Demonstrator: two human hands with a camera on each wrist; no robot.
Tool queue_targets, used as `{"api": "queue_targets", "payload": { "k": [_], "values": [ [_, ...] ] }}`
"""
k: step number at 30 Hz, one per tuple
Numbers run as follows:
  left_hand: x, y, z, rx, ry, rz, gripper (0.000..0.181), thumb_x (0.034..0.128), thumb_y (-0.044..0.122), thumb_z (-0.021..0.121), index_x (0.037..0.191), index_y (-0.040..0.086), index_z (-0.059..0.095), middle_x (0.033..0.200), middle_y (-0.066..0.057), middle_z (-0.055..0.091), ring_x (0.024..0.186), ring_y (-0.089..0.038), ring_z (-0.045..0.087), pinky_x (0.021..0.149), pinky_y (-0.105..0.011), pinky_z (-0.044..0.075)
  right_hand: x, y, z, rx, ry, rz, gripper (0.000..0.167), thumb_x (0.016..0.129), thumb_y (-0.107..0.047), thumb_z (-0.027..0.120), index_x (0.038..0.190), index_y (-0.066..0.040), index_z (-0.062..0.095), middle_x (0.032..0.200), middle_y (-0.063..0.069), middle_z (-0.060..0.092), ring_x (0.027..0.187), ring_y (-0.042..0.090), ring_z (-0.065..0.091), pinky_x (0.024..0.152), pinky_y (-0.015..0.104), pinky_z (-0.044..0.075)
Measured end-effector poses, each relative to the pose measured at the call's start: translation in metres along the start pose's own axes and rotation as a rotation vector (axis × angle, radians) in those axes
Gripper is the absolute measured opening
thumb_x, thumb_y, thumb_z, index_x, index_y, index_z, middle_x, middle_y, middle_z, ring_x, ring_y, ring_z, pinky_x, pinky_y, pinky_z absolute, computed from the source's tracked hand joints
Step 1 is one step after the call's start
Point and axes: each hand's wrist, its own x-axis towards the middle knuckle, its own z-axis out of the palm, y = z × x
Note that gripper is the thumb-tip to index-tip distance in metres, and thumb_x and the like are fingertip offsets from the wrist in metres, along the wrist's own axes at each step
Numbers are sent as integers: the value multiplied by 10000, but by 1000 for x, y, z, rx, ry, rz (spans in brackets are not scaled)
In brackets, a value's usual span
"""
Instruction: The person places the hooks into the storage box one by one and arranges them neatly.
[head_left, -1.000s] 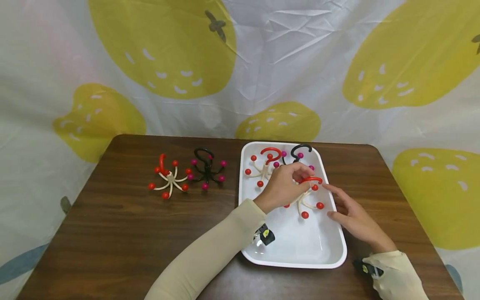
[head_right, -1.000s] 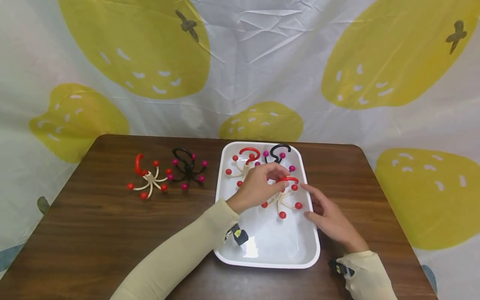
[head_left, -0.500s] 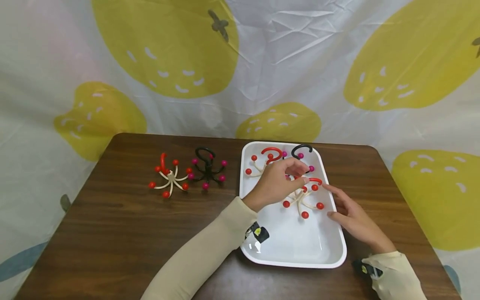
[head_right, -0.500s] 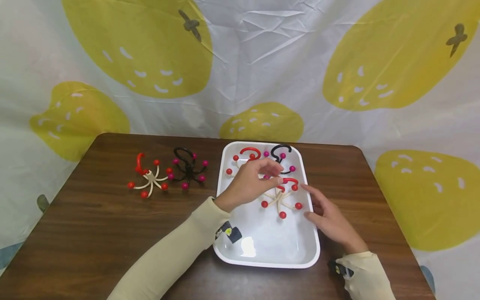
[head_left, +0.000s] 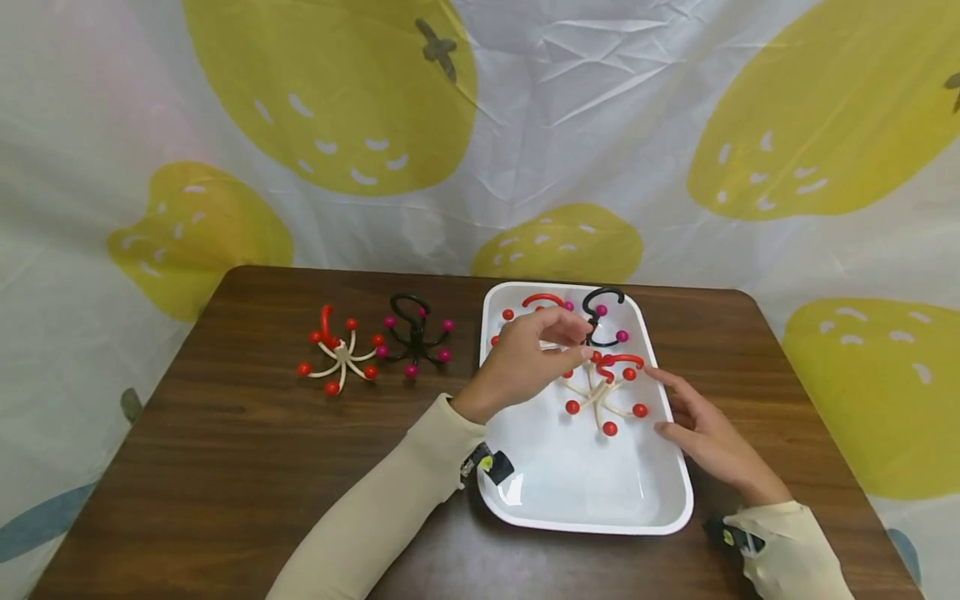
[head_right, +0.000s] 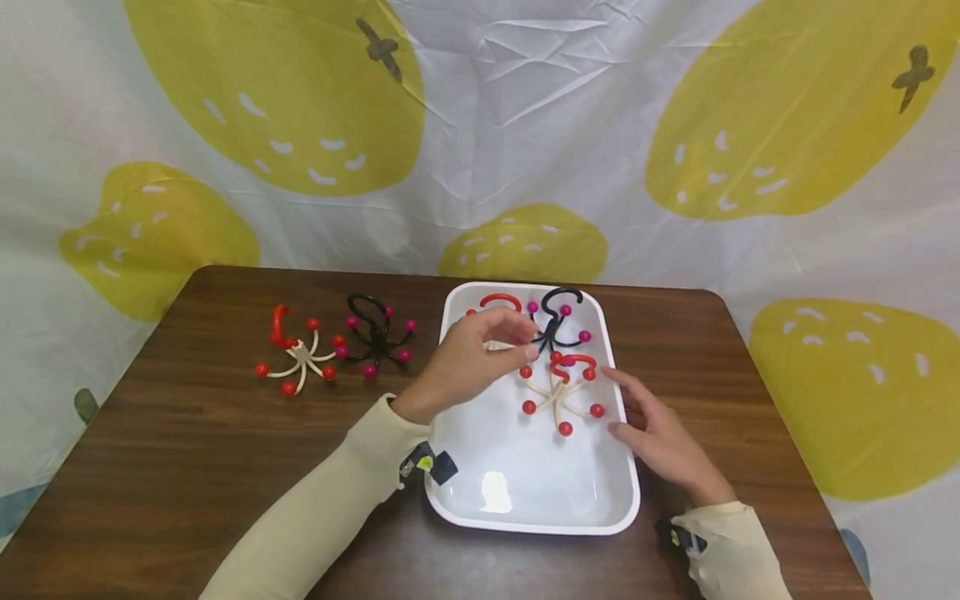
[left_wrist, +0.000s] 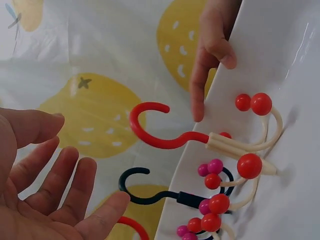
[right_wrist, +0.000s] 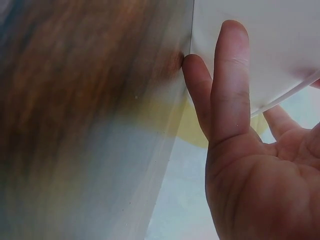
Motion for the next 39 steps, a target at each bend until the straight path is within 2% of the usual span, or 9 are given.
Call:
{"api": "queue_targets", "payload": {
  "k": [3,7,13,17,22,30,35,39],
  "values": [
    [-4,2,-6,-37,29,-6,233,952,154,787,1174,96,743,1137,-42,769,1028,-125,726,806,-224,600,0,0,-1,-10,3,-3,792,992,-67,650,1677,-206,277,1552,322,457,1274,536,609,889,530,637],
    [-10,4,-17,-71,71,10,218,959,128,768,1166,66,740,1129,-63,769,1030,-150,731,866,-241,614,0,0,-1,-11,3,-3,795,993,-70,653,1678,-209,275,1546,322,463,1274,534,608,893,540,634],
    [-19,4,-42,-23,147,53,221,971,143,764,1180,79,739,1149,-117,761,1048,-187,727,924,-328,625,1,1,0,-19,8,-12,798,991,-64,655,1679,-210,277,1562,314,450,1286,539,601,894,534,635],
    [-28,-1,-60,6,194,37,206,975,159,766,1176,124,738,1140,-73,754,1052,-168,714,917,-357,622,2,1,0,-20,5,-21,800,990,-62,657,1678,-211,278,1564,315,448,1280,537,606,880,510,642],
    [-37,-5,-78,-3,229,21,216,973,157,766,1185,125,735,1126,-59,746,1043,-178,709,918,-408,621,3,1,0,-27,3,-13,806,983,-62,663,1677,-206,279,1562,316,447,1274,530,609,880,511,642],
    [-51,-12,-108,28,299,-5,238,956,134,781,1190,119,740,1126,-108,739,1016,-181,712,846,-302,608,5,1,1,-26,3,-9,803,988,-65,660,1679,-203,275,1588,316,418,1303,552,581,913,572,621],
    [-65,-14,-129,56,351,-15,241,961,146,783,1196,122,734,1119,-59,738,1007,-157,709,829,-242,597,5,2,1,-29,-2,-14,793,992,-66,655,1677,-198,279,1589,309,424,1297,536,590,920,560,621],
    [-76,-15,-146,76,384,-18,251,976,163,770,1213,96,723,1146,-67,729,1011,-144,700,819,-213,592,5,0,0,-29,2,-11,798,991,-74,659,1679,-201,275,1572,307,442,1295,530,591,920,561,621]
  ]
}}
